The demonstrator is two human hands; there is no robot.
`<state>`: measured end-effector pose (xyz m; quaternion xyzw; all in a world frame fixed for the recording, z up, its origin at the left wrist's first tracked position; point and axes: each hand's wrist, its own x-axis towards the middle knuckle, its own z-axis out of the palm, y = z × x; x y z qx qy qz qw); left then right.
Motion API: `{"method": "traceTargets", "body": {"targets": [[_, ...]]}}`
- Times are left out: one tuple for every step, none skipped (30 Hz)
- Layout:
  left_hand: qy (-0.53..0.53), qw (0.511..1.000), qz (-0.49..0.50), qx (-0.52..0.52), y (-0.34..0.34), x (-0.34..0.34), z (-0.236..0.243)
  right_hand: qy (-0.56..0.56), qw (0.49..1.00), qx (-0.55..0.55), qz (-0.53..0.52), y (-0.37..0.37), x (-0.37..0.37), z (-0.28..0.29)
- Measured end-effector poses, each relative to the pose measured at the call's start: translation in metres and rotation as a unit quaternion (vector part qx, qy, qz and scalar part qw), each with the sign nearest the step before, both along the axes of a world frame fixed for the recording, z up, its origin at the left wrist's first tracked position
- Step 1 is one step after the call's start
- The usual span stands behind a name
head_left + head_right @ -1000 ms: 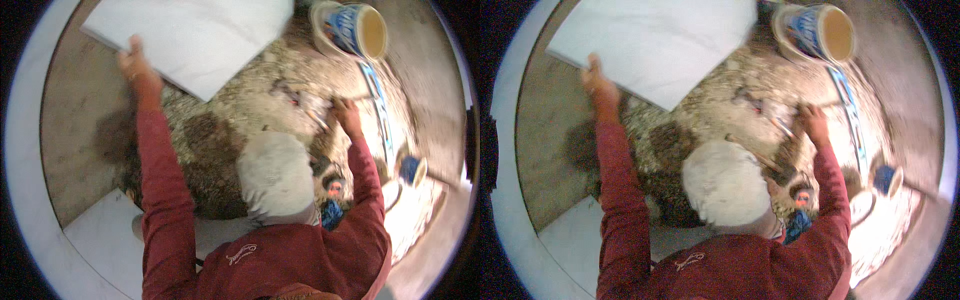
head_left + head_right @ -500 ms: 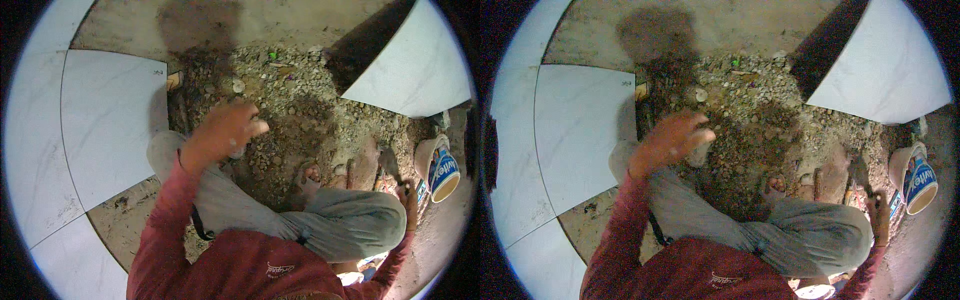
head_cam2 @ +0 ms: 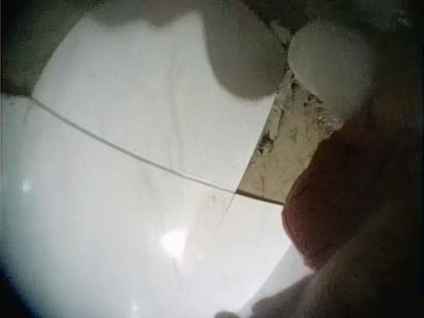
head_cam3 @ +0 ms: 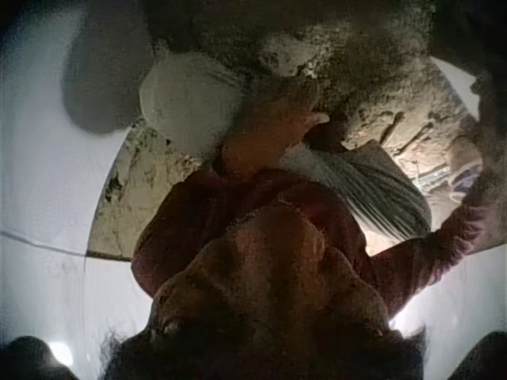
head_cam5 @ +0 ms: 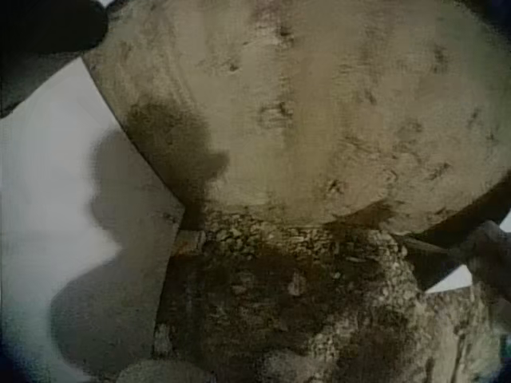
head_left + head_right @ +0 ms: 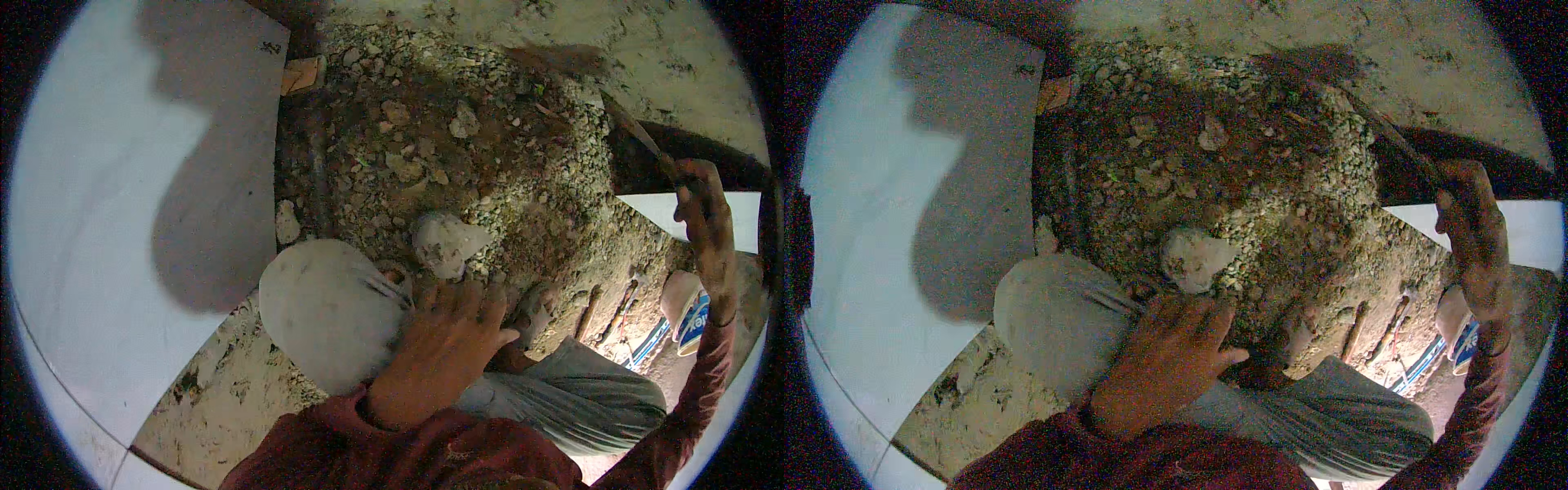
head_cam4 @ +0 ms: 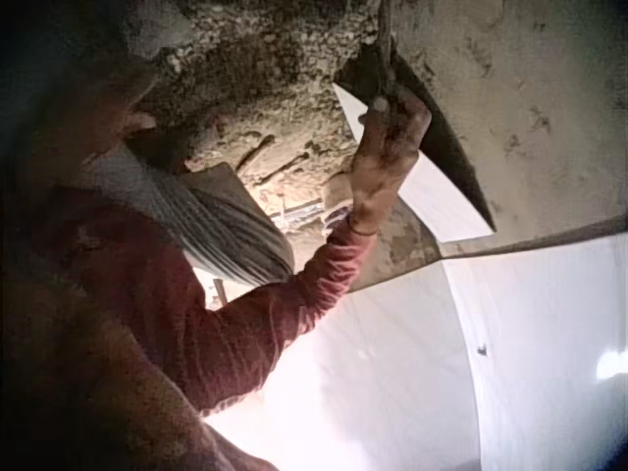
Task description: The person mixes cement in a bucket by hand, applies it to a wall using a scraper, and then positions and presses a tile onto the prepared surface.
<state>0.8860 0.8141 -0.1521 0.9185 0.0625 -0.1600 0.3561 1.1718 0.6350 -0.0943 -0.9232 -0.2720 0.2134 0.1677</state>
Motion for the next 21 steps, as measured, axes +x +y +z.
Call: {"method": "traceTargets", "body": {"targets": [[-0.008,1.0,-0.003,0.011,0.009,-0.003,0.001,0.008,1.0,0.01,0.005,0.008,0.001,-0.002],[-0.016,1.0,-0.008,0.022,0.017,-0.006,0.003,-0.008,1.0,-0.017,0.006,0.013,0.002,0.002],[-0.024,0.999,-0.013,0.034,0.022,-0.01,0.004,-0.043,0.997,-0.022,0.058,0.019,0.004,0.002],[-0.017,1.0,-0.015,0.002,0.026,-0.014,0.005,-0.103,0.989,-0.023,0.107,0.026,0.008,0.003],[-0.008,0.999,-0.019,-0.03,0.03,-0.018,0.007,-0.124,0.986,0.005,0.114,0.035,0.009,-0.001],[-0.002,0.998,-0.022,-0.06,0.033,-0.022,0.008,-0.093,0.991,0.05,0.083,0.048,0.01,-0.007],[-0.009,0.997,-0.025,-0.073,0.035,-0.026,0.009,-0.085,0.991,0.051,0.095,0.063,0.008,-0.01],[-0.025,0.996,-0.019,-0.079,0.036,-0.029,0.009,-0.103,0.987,0.061,0.11,0.088,0.016,-0.032],[-0.044,0.996,-0.009,-0.082,0.036,-0.032,0.009,-0.061,0.989,0.092,0.102,0.114,0.02,-0.05],[-0.037,0.996,0.0,-0.083,0.038,-0.035,0.01,-0.227,0.947,0.047,0.22,0.147,0.02,-0.088],[-0.032,0.996,0.005,-0.082,0.039,-0.038,0.01,-0.203,0.957,0.002,0.208,0.165,0.012,-0.118],[-0.034,0.996,0.008,-0.079,0.042,-0.041,0.01,-0.188,0.964,-0.053,0.181,0.186,0.003,-0.145],[-0.031,0.995,0.001,-0.098,0.046,-0.043,0.009,-0.209,0.948,-0.194,0.141,0.197,-0.005,-0.159],[-0.036,0.992,0.008,-0.118,0.048,-0.045,0.009,-0.219,0.961,-0.082,0.15,0.195,-0.002,-0.153],[-0.03,0.989,0.028,-0.14,0.049,-0.048,0.009,-0.188,0.97,-0.001,0.156,0.19,-0.007,-0.148],[-0.037,0.989,0.036,-0.136,0.05,-0.051,0.01,-0.157,0.977,0.072,0.129,0.182,-0.012,-0.134],[-0.05,0.99,0.037,-0.129,0.051,-0.051,0.01,-0.112,0.979,0.117,0.128,0.173,-0.013,-0.116],[-0.062,0.989,0.041,-0.127,0.051,-0.052,0.012,-0.087,0.973,0.181,0.115,0.166,-0.019,-0.098],[-0.078,0.989,0.043,-0.12,0.051,-0.051,0.013,-0.111,0.969,0.194,0.107,0.165,-0.021,-0.088],[-0.094,0.988,0.049,-0.115,0.051,-0.051,0.014,-0.091,0.978,0.17,0.078,0.17,-0.02,-0.082],[-0.113,0.986,0.053,-0.109,0.05,-0.05,0.016,-0.099,0.969,0.201,0.107,0.176,-0.023,-0.079]]}}
